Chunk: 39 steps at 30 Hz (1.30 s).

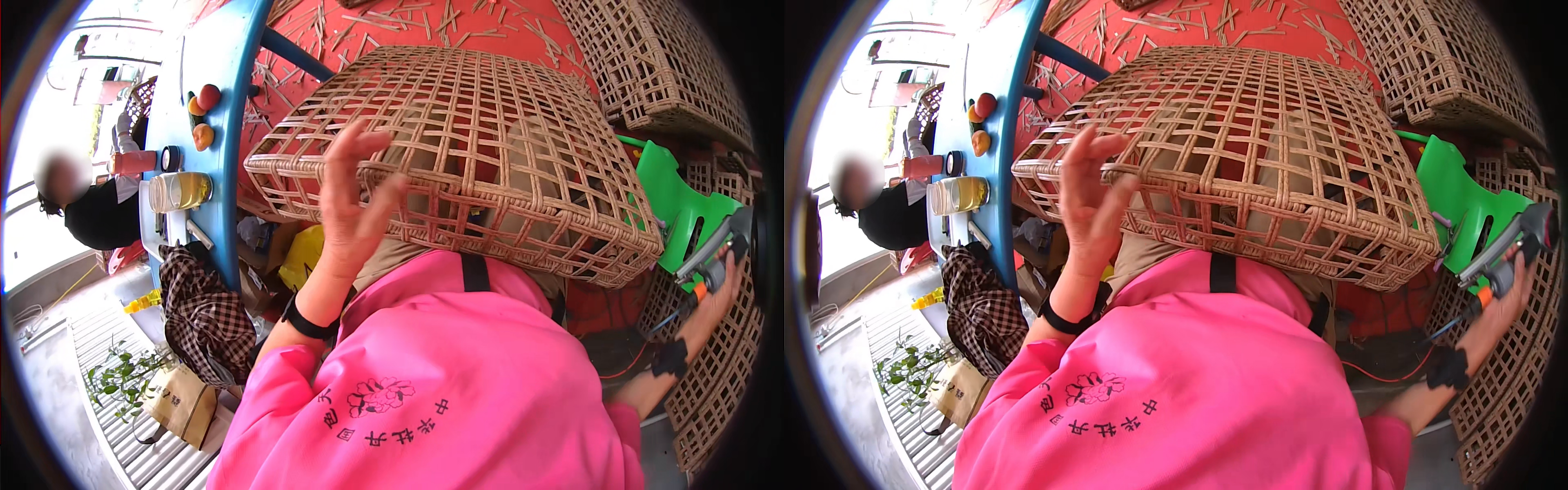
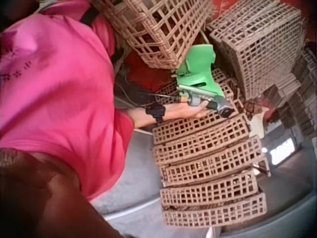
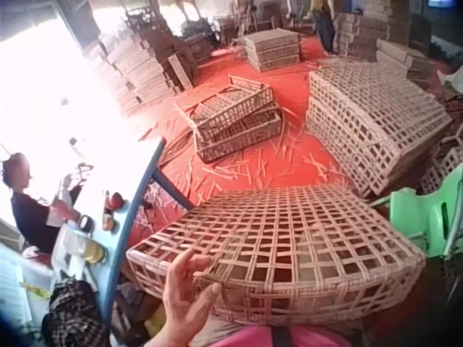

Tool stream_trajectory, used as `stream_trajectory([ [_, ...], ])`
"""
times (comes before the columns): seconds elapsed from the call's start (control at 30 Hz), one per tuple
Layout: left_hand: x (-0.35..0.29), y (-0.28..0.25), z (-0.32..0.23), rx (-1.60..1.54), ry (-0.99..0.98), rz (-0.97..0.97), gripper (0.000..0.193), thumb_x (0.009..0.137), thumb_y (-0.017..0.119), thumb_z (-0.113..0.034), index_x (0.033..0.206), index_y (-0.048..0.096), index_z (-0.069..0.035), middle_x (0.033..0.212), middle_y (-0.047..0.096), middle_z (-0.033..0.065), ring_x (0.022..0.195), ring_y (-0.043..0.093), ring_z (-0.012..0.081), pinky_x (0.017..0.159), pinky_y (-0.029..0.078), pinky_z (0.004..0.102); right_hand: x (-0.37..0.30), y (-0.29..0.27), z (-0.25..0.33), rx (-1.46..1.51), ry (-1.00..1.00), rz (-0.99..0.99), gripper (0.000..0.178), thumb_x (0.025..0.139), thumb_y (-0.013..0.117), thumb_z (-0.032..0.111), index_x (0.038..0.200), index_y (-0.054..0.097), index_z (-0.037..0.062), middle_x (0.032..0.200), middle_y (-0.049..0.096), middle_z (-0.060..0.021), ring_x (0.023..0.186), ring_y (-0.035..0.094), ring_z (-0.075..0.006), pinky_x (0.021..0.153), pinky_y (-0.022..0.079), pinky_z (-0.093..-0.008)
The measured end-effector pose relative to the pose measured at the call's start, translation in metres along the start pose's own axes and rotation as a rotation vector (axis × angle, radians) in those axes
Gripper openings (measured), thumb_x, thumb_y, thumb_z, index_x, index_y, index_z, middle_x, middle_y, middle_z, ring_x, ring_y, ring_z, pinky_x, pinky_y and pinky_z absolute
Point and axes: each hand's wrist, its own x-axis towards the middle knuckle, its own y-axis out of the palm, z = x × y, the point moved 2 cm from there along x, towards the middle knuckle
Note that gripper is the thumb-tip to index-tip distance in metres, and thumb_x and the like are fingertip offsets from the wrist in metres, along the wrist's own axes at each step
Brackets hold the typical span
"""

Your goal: Weaving and securing bamboo or rattan strips onto a furniture frame using a pneumatic stapler and cutting tools.

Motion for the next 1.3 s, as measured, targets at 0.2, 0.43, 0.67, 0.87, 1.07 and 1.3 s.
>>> stream_trajectory([
  [0.2, -0.002, -0.052, 0.016, -0.039, -0.018, -0.292, 0.047, 0.098, 0.062, 0.003, 0.143, 0.049, -0.002, 0.125, 0.061, 0.0082, 0.113, 0.06, 0.0154, 0.095, 0.051, 0.0282, -0.099, 0.009, 0.123, 0.325, -0.174, 0.251, 0.046, 0.09, 0.06, 0.012, 0.129, 0.043, -0.0072, 0.119, 0.044, -0.0138, 0.111, 0.046, -0.0229, 0.105, 0.036, -0.0383],
  [0.43, -0.013, -0.068, 0.037, -0.205, -0.042, -0.385, 0.038, 0.102, 0.06, -0.001, 0.139, 0.053, -0.003, 0.115, 0.065, 0.0053, 0.101, 0.061, 0.0081, 0.086, 0.05, 0.0231, -0.176, 0.098, 0.139, 0.077, 0.115, 0.269, 0.064, 0.077, 0.076, 0.007, 0.132, 0.047, -0.0081, 0.089, 0.053, -0.0087, 0.072, 0.056, -0.0165, 0.071, 0.051, -0.0305],
  [0.67, -0.044, -0.086, 0.048, -0.216, -0.077, -0.446, 0.03, 0.102, 0.061, -0.002, 0.133, 0.058, 0.0, 0.111, 0.066, 0.0046, 0.102, 0.064, 0.0114, 0.095, 0.052, 0.0272, -0.207, 0.188, 0.148, 0.054, 0.128, 0.46, 0.069, 0.074, 0.074, 0.014, 0.134, 0.048, -0.0074, 0.08, 0.056, -0.0098, 0.063, 0.061, -0.0195, 0.062, 0.054, -0.0324],
  [0.87, -0.045, -0.083, 0.038, -0.208, -0.14, -0.432, 0.016, 0.1, 0.065, -0.003, 0.116, 0.067, -0.001, 0.103, 0.067, 0.003, 0.094, 0.062, 0.0094, 0.088, 0.052, 0.0248, -0.2, 0.204, 0.16, 0.036, 0.082, 0.637, 0.069, 0.075, 0.073, 0.015, 0.135, 0.046, -0.0069, 0.08, 0.058, -0.0111, 0.068, 0.063, -0.0204, 0.066, 0.055, -0.0325],
  [1.07, 0.01, -0.052, -0.002, 0.149, 0.085, 0.119, 0.01, 0.093, 0.067, 0.001, 0.102, 0.072, -0.002, 0.087, 0.067, 0.0096, 0.083, 0.064, 0.0187, 0.076, 0.05, 0.0306, -0.195, 0.208, 0.172, 0.178, -0.043, 0.657, 0.073, 0.068, 0.069, 0.007, 0.135, 0.046, -0.0084, 0.077, 0.055, -0.01, 0.061, 0.059, -0.0183, 0.061, 0.054, -0.0318],
  [1.3, 0.08, 0.01, -0.006, 0.219, 0.164, 0.792, 0.019, 0.094, 0.065, -0.017, 0.105, 0.073, -0.002, 0.095, 0.069, 0.0116, 0.09, 0.066, 0.0247, 0.081, 0.051, 0.0365, -0.193, 0.207, 0.18, -0.071, 0.171, 0.558, 0.06, 0.066, 0.071, 0.009, 0.121, 0.054, -0.0071, 0.072, 0.057, -0.0076, 0.059, 0.06, -0.0167, 0.058, 0.052, -0.0292],
])
